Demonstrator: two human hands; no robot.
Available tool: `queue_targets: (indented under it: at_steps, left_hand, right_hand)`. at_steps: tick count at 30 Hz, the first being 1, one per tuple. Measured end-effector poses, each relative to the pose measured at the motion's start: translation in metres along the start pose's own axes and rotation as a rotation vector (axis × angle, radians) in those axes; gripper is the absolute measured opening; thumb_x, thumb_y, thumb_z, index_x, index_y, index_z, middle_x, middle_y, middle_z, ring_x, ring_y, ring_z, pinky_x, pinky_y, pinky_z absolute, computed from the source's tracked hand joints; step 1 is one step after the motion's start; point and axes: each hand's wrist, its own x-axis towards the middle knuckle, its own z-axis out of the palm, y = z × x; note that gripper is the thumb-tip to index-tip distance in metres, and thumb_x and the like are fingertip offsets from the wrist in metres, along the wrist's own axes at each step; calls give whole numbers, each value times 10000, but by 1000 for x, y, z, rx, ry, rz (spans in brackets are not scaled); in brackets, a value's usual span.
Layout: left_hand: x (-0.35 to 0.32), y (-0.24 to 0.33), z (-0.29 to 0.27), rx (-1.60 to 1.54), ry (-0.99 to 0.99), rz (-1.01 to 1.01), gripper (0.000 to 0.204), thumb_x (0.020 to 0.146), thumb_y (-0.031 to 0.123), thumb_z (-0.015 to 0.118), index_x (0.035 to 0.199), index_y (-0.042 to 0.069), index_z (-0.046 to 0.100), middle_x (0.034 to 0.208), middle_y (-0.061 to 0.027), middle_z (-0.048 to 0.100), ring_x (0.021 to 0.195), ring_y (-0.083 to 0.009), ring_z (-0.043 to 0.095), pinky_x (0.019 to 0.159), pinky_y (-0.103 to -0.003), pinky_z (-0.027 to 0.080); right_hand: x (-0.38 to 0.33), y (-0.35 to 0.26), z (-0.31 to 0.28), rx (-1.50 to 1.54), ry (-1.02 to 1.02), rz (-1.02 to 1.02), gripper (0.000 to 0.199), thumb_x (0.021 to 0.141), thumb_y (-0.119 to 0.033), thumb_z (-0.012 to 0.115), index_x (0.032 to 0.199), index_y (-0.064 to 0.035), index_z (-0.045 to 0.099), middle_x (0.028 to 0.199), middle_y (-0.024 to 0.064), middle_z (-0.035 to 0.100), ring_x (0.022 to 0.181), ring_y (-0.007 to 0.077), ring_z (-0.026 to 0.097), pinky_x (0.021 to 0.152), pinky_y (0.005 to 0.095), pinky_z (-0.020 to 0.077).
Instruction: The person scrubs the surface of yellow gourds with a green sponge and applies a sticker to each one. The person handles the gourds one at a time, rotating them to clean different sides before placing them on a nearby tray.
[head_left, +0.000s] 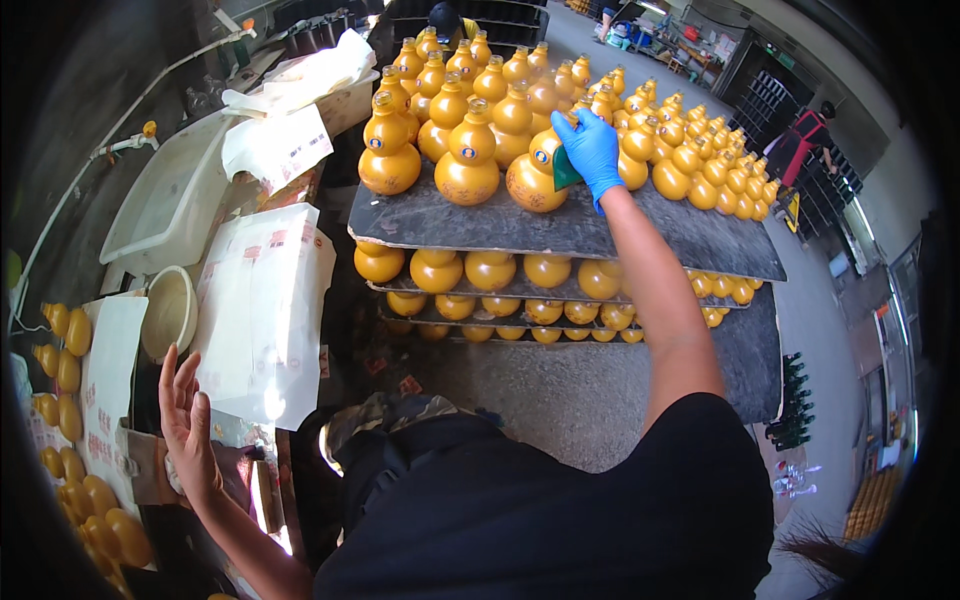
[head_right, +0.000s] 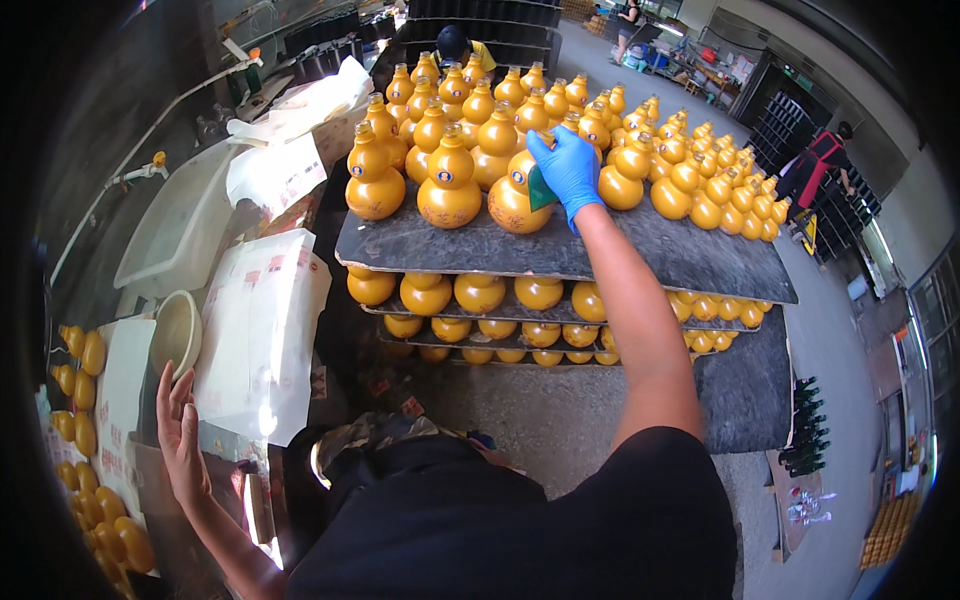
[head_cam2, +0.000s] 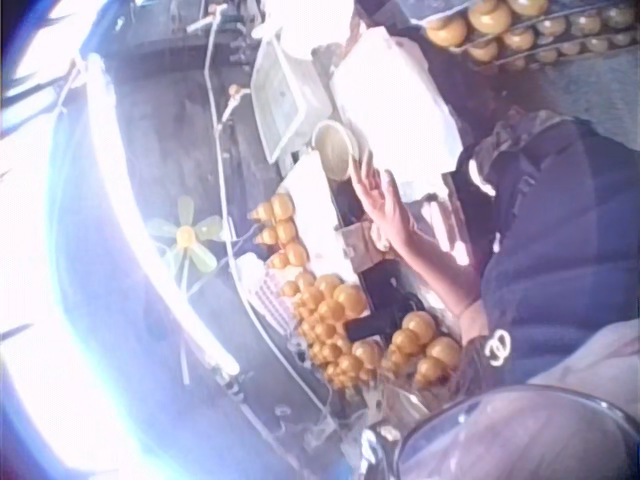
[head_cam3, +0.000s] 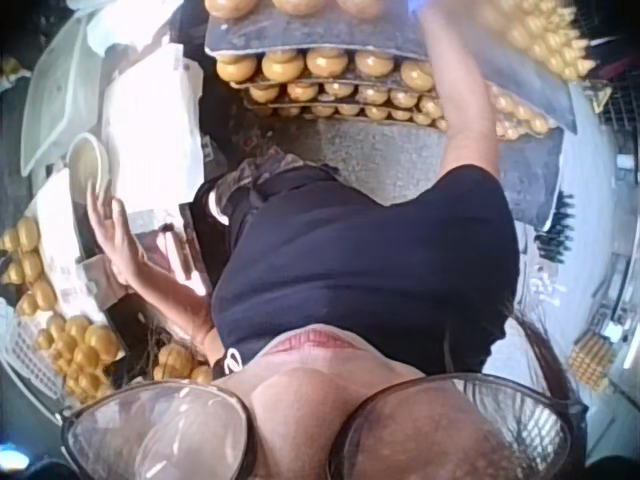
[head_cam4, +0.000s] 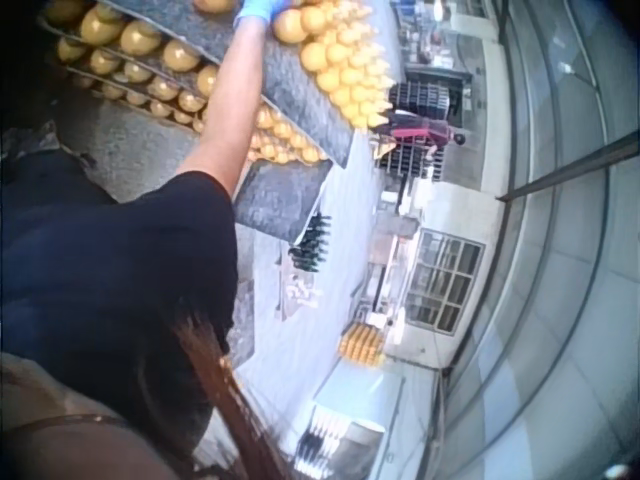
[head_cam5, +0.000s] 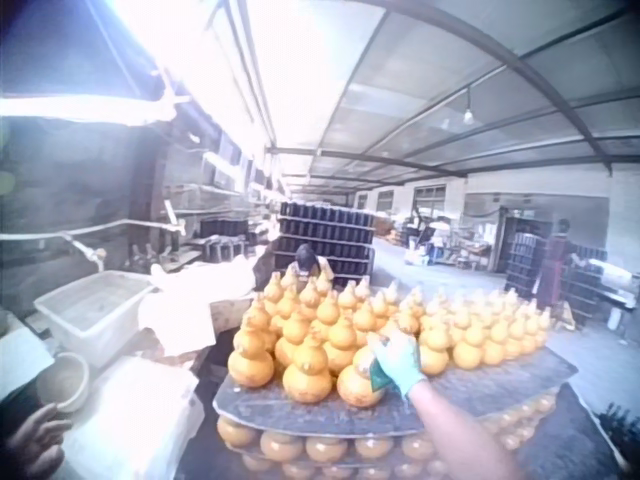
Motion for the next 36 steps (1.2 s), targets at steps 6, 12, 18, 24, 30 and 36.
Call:
queue_targets:
  at_steps: [6,12,18,24,30,36]
  left_hand:
    - [-14,-13,-12,35,29,-60,592,912,271,600,1429,78,385,1339,-155,516,1283,-220,434,1117,-375,222]
    - [-23,-20,-19,49,39,-82,559,899,210,573,1417,81,406,1359,-125,504,1284,-242,439,1065,-395,323]
    - [-34,-26,-19,93,51,-80,520,894,234,646,1362,88,474,1280,-74,569,1232,-188,485,1075,-389,331]
    - [-71,-18,-57,114,368,-176,489,846,333,688,1266,107,577,1210,-131,613,1147,-263,560,993,-373,419]
    - [-84,37,-199,932,1258,160,326,836,114,640,1140,4,596,1072,-164,635,1004,-288,609,880,-347,468]
    - [-94,29,-282,1210,1132,-169,240,832,134,652,1019,40,534,978,-139,596,908,-304,607,811,-362,480]
  right_hand:
    - [-5,2,14,1,28,29,417,802,-482,635,824,-65,649,810,182,666,766,356,650,686,432,509]
    - [23,19,38,-164,-156,-191,340,867,-363,601,978,-45,641,1022,208,643,911,349,613,790,397,486]
    - [-34,-59,16,558,22,-334,366,957,-124,544,1312,-34,529,1203,102,603,905,148,555,781,256,471]
    - [-194,-256,85,979,-713,-390,261,879,-36,612,1138,-21,644,883,12,597,711,91,497,661,243,448]
    - [-276,-353,115,1146,-986,-841,304,760,-4,690,1061,-48,692,564,34,479,461,126,436,463,273,372]
    - [-307,-387,137,1283,-1188,-962,287,784,22,675,1063,-43,692,625,12,502,508,71,435,488,230,363]
